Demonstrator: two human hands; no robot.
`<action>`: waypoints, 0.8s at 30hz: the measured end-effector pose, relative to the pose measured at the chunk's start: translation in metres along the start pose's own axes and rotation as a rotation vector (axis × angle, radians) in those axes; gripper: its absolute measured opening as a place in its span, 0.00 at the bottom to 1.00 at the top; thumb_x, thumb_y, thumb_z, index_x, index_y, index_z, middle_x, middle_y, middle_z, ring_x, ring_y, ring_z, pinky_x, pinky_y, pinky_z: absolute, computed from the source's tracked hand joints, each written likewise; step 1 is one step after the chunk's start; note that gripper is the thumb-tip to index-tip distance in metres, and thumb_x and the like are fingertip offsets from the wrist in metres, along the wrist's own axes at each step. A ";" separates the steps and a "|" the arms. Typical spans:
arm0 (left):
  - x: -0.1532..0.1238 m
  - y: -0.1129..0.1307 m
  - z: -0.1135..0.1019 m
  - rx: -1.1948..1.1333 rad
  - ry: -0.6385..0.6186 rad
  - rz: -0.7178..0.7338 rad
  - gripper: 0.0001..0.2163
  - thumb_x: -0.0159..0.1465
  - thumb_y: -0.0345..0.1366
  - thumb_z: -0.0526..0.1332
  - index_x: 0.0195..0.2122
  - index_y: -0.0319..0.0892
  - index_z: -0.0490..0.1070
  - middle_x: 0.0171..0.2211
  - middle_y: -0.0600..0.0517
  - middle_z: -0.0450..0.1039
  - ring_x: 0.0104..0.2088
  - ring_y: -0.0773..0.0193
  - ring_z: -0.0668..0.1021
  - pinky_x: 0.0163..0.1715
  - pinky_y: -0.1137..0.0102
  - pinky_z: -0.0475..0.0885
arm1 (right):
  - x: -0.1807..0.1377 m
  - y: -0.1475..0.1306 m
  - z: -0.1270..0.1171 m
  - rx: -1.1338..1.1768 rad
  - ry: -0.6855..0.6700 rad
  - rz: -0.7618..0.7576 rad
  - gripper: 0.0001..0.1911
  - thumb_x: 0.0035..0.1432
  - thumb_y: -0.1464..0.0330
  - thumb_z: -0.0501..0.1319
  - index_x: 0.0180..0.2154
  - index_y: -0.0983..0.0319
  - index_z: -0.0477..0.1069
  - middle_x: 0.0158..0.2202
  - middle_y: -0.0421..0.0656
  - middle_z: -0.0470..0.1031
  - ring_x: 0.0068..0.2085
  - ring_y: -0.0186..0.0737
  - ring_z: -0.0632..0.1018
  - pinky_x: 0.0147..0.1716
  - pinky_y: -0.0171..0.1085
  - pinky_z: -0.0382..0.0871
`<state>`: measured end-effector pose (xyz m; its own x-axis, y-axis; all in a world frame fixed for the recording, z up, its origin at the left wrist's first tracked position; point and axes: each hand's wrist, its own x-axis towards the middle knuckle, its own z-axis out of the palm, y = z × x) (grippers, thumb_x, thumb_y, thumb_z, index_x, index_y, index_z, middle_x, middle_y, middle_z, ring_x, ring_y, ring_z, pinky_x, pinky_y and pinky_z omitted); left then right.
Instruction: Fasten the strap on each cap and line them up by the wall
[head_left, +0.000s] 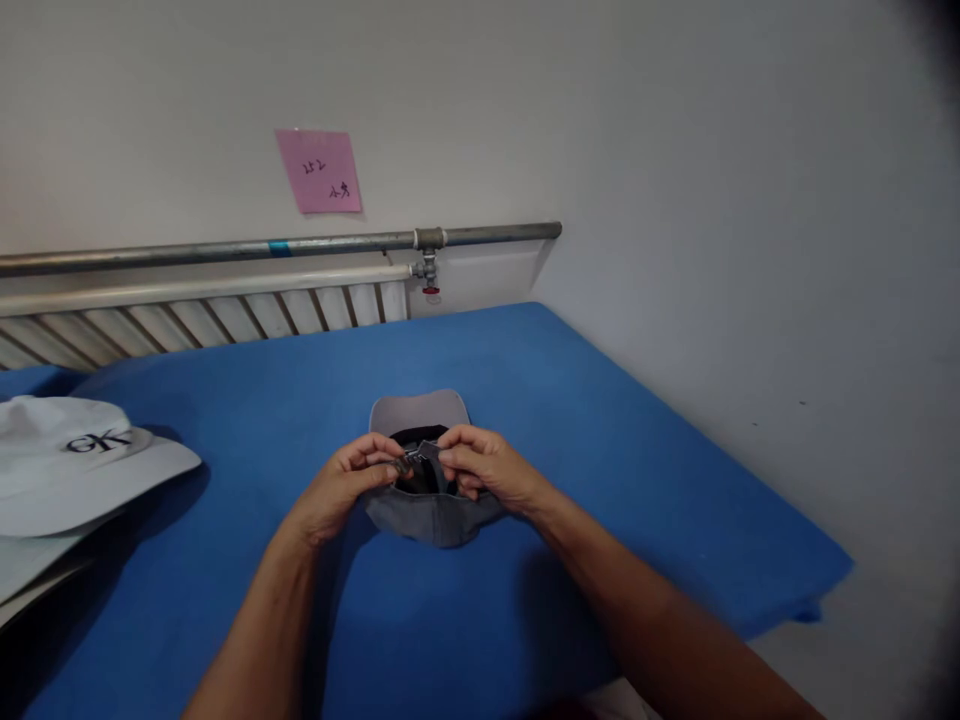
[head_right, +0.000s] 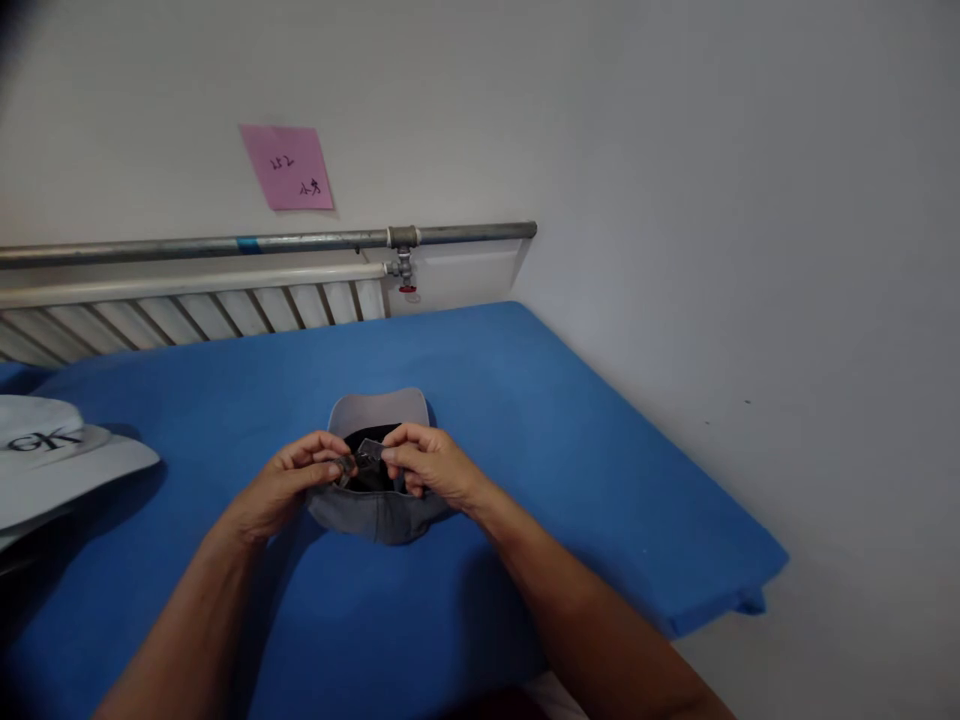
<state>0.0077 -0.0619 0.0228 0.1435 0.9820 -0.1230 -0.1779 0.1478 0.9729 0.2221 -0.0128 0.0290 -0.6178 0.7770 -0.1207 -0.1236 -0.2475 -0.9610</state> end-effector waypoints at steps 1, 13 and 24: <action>0.000 0.000 0.000 0.007 -0.003 0.006 0.10 0.53 0.34 0.69 0.36 0.41 0.74 0.31 0.52 0.78 0.31 0.67 0.77 0.33 0.73 0.68 | 0.001 0.001 0.001 -0.012 0.015 0.006 0.08 0.50 0.66 0.64 0.33 0.62 0.69 0.20 0.33 0.69 0.15 0.22 0.60 0.14 0.25 0.56; -0.001 0.001 0.003 0.037 0.019 -0.013 0.12 0.51 0.34 0.71 0.36 0.42 0.75 0.30 0.56 0.76 0.29 0.71 0.75 0.31 0.76 0.67 | 0.003 0.004 0.005 -0.007 0.061 0.001 0.06 0.48 0.68 0.62 0.29 0.62 0.66 0.21 0.34 0.68 0.16 0.23 0.61 0.15 0.27 0.57; 0.001 0.004 0.009 -0.020 0.088 -0.028 0.11 0.47 0.35 0.74 0.30 0.40 0.76 0.26 0.56 0.78 0.25 0.73 0.76 0.28 0.79 0.68 | 0.002 0.006 0.006 0.007 0.049 0.041 0.10 0.50 0.64 0.64 0.32 0.62 0.69 0.18 0.31 0.64 0.14 0.22 0.59 0.14 0.26 0.54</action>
<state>0.0156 -0.0610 0.0286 0.0631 0.9839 -0.1671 -0.1950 0.1764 0.9648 0.2157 -0.0161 0.0246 -0.5835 0.7937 -0.1719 -0.1048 -0.2834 -0.9533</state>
